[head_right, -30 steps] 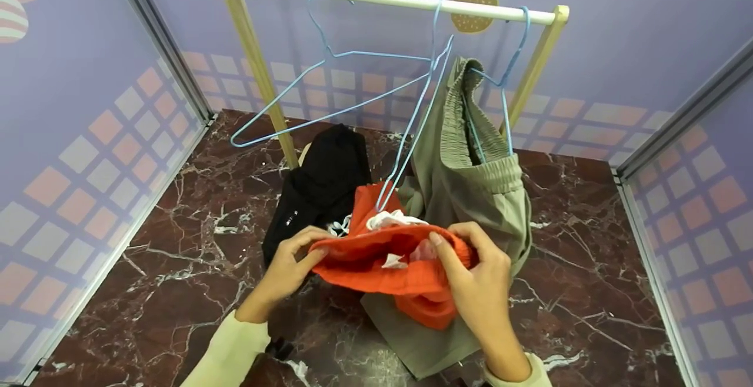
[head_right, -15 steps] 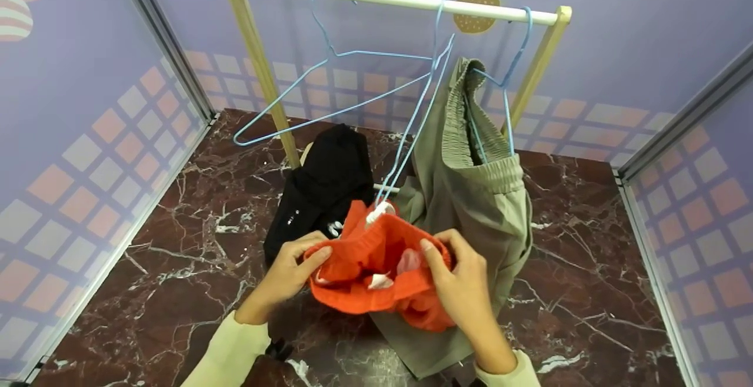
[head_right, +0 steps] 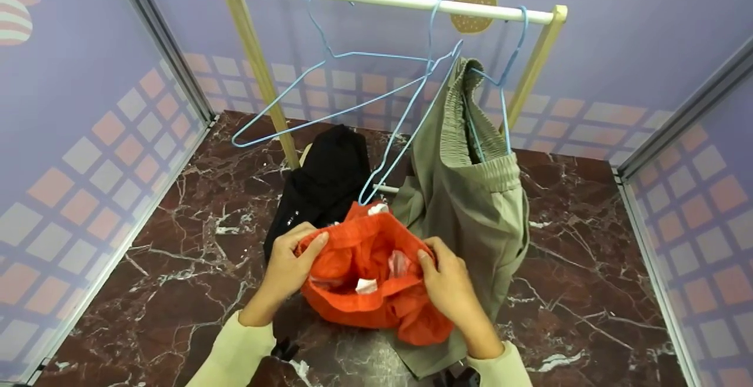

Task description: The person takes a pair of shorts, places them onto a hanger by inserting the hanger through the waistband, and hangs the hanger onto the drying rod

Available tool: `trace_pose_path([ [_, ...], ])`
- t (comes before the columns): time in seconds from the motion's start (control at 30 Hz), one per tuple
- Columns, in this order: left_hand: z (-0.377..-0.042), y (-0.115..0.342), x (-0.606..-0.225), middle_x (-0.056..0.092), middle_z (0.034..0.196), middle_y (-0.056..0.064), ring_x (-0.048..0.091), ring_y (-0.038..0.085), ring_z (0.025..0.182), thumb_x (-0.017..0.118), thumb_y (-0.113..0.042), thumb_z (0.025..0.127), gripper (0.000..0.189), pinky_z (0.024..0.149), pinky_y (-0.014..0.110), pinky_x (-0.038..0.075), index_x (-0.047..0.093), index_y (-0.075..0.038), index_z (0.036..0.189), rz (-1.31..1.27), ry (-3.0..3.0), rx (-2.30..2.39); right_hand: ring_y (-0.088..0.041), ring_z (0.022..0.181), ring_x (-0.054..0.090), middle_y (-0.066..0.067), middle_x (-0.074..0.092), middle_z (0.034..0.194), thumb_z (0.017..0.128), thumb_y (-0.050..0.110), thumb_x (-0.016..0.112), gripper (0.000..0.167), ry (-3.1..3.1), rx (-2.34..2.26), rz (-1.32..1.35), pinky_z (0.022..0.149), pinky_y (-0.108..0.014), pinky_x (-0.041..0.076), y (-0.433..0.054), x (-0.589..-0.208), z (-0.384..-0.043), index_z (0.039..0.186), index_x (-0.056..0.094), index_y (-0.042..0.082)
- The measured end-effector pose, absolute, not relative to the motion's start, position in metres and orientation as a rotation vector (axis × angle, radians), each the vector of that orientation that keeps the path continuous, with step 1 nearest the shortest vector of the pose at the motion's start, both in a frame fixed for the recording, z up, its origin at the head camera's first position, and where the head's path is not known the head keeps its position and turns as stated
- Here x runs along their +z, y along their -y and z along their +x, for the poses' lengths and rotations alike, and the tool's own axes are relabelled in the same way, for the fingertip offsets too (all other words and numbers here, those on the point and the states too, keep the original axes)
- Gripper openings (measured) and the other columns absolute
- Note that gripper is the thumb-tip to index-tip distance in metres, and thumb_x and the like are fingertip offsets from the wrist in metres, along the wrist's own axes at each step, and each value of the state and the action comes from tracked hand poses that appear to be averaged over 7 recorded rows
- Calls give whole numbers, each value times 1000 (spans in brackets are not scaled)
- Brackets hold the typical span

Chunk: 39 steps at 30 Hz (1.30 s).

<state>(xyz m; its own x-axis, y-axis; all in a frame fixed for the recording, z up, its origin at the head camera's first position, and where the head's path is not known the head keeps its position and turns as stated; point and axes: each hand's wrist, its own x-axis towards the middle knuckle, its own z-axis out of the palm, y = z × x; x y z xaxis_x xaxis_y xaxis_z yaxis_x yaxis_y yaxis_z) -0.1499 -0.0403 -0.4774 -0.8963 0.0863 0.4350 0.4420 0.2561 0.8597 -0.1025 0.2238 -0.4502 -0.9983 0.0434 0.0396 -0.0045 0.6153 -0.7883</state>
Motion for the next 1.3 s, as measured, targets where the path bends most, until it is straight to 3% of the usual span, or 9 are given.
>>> trace_pose_path([
  [0.07,-153,41,-485,55,71,-2,48,8,65,65,-21,93,20,58,20,41,71,-11,76,-481,2242,-1655,-11,83,55,-5,66,96,97,9,55,15,2801,1346,-18,77,-23,44,-224,-455,-104,109,65,9],
  [0.37,-152,39,-472,58,73,0,51,9,67,66,-20,92,17,59,21,44,73,-11,79,-502,2220,-1668,-18,88,58,-9,68,103,98,8,52,21,2820,1443,-13,78,-23,46,-221,-465,-112,116,63,8],
  [0.77,-151,37,-465,61,78,1,56,9,71,67,-19,92,13,64,22,48,77,-12,94,-519,2228,-1592,-21,94,62,-11,69,108,100,19,52,26,2852,1465,-34,83,-28,48,-217,-466,-117,122,60,7],
  [1.03,-147,37,-464,61,80,1,54,10,71,67,-18,91,13,62,22,46,77,-10,96,-529,2259,-1525,-25,104,60,-13,67,116,101,17,49,26,2871,1433,-25,95,-41,45,-217,-465,-121,121,62,7],
  [1.3,-147,39,-464,61,81,0,55,9,72,67,-18,91,13,63,22,45,77,-11,96,-535,2300,-1512,-31,109,62,-18,66,116,103,14,42,28,2759,1555,-54,90,-35,49,-218,-452,-129,120,59,1],
])
